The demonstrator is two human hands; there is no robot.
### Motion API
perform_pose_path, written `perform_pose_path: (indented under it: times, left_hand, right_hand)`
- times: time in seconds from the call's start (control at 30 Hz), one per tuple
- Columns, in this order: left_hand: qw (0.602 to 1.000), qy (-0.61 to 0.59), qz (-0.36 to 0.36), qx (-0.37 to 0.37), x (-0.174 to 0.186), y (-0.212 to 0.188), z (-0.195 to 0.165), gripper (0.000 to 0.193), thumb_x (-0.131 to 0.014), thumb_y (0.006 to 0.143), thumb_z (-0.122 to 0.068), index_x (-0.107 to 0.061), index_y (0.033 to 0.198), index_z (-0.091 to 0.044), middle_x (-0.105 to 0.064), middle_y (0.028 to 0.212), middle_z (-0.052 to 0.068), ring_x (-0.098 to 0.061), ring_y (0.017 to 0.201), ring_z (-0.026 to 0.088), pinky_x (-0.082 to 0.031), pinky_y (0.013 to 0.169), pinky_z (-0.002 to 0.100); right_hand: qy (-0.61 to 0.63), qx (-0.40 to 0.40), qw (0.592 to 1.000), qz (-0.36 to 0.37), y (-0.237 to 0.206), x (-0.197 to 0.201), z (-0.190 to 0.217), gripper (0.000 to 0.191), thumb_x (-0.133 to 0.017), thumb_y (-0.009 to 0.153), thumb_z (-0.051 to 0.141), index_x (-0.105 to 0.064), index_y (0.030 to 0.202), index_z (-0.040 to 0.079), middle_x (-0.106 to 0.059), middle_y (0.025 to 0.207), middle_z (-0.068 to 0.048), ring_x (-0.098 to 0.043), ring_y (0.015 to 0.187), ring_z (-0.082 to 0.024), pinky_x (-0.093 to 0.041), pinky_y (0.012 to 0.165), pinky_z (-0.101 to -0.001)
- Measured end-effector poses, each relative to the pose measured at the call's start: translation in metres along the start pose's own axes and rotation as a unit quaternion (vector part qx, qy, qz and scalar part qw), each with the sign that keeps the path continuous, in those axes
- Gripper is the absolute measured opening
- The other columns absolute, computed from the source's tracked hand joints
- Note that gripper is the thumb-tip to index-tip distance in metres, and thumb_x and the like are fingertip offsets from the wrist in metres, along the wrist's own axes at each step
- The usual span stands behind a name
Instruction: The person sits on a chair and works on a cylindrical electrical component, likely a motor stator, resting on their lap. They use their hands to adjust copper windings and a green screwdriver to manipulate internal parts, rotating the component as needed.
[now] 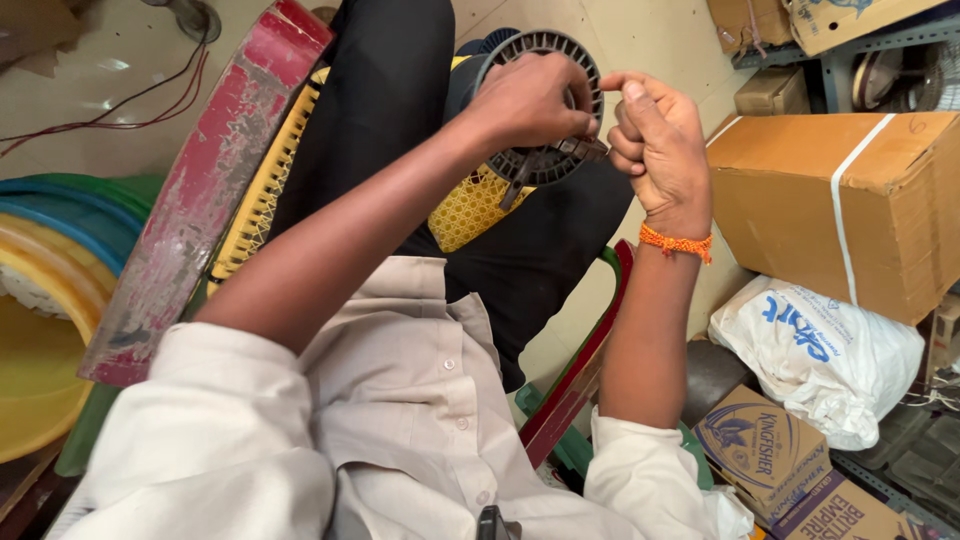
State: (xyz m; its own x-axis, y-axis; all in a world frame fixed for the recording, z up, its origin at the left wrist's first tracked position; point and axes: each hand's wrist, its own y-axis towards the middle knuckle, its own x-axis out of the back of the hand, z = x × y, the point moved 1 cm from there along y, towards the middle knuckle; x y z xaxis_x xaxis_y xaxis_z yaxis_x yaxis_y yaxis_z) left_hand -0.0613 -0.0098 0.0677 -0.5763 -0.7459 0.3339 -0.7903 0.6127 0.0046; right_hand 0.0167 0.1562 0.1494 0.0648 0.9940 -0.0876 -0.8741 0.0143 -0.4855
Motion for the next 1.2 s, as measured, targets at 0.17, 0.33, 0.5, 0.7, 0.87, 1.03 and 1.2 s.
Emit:
perform_pose_path:
  times: [0.17, 0.33, 0.5, 0.7, 0.87, 1.03, 1.2]
  left_hand:
    - [0.983, -0.134, 0.116, 0.051, 0.005, 0.009, 0.016, 0.018, -0.080, 0.085, -0.023, -0.081, 0.100, -0.013, -0.078, 0.081, 0.004, -0.072, 0.066, 0.016, -0.059, 0.065, 0.033]
    - [0.985, -0.107, 0.127, -0.047, 0.025, 0.008, 0.031, 0.016, -0.085, 0.085, -0.019, -0.083, 0.101, -0.017, -0.080, 0.089, -0.001, -0.076, 0.075, 0.010, -0.060, 0.070, 0.030]
    - [0.970, -0.101, 0.165, -0.146, 0.034, 0.010, 0.028, 0.019, -0.084, 0.086, -0.020, -0.083, 0.105, -0.016, -0.080, 0.097, 0.001, -0.075, 0.082, 0.011, -0.059, 0.076, 0.030]
    - [0.968, -0.056, 0.231, -0.078, 0.031, 0.009, 0.029, 0.020, -0.082, 0.086, -0.024, -0.082, 0.105, -0.019, -0.080, 0.094, -0.001, -0.075, 0.079, 0.011, -0.058, 0.073, 0.029]
    - [0.971, -0.050, 0.202, -0.120, 0.034, 0.009, 0.023, 0.018, -0.082, 0.087, -0.023, -0.083, 0.104, -0.016, -0.080, 0.091, -0.001, -0.074, 0.076, 0.010, -0.058, 0.069, 0.030]
    - [0.963, -0.081, 0.084, -0.242, 0.044, -0.017, 0.007, 0.036, -0.087, 0.088, -0.026, -0.073, 0.116, -0.009, -0.071, 0.099, 0.003, -0.067, 0.091, 0.021, -0.050, 0.084, 0.039]
    - [0.959, 0.063, -0.027, -0.275, 0.022, -0.058, 0.001, 0.046, -0.089, 0.077, -0.017, -0.070, 0.118, -0.014, -0.061, 0.101, 0.003, -0.053, 0.097, 0.028, -0.043, 0.086, 0.041]
  right_hand:
    - [-0.085, 0.035, 0.995, -0.035, -0.024, -0.014, 0.002, 0.025, -0.056, 0.111, 0.020, -0.066, 0.110, -0.003, -0.034, 0.065, 0.010, -0.027, 0.050, -0.001, -0.021, 0.045, -0.0222]
    - [-0.285, 0.116, 0.950, -0.058, -0.050, -0.055, -0.028, 0.025, -0.056, 0.112, 0.015, -0.072, 0.108, -0.003, -0.061, 0.084, -0.001, -0.052, 0.075, -0.010, -0.041, 0.067, -0.0273]
    - [-0.419, 0.124, 0.886, -0.155, -0.056, -0.086, -0.051, 0.022, -0.056, 0.105, 0.014, -0.073, 0.106, 0.000, -0.075, 0.093, -0.014, -0.076, 0.089, -0.025, -0.056, 0.080, -0.0346]
    - [-0.440, 0.115, 0.862, -0.225, -0.062, -0.098, -0.074, 0.020, -0.055, 0.104, 0.013, -0.072, 0.106, 0.002, -0.076, 0.094, -0.016, -0.076, 0.087, -0.032, -0.055, 0.076, -0.0395]
    - [-0.468, 0.108, 0.835, -0.269, -0.065, -0.100, -0.093, 0.018, -0.056, 0.104, 0.015, -0.071, 0.105, 0.006, -0.074, 0.091, -0.017, -0.073, 0.082, -0.039, -0.054, 0.069, -0.0439]
    - [-0.497, 0.095, 0.814, -0.286, -0.067, -0.096, -0.121, 0.018, -0.055, 0.103, 0.011, -0.072, 0.109, 0.007, -0.072, 0.089, -0.020, -0.070, 0.085, -0.043, -0.051, 0.069, -0.0481]
    - [-0.423, 0.195, 0.857, -0.222, -0.080, -0.082, -0.134, 0.018, -0.053, 0.108, 0.010, -0.069, 0.109, 0.003, -0.074, 0.097, -0.017, -0.072, 0.088, -0.037, -0.055, 0.076, -0.0438]
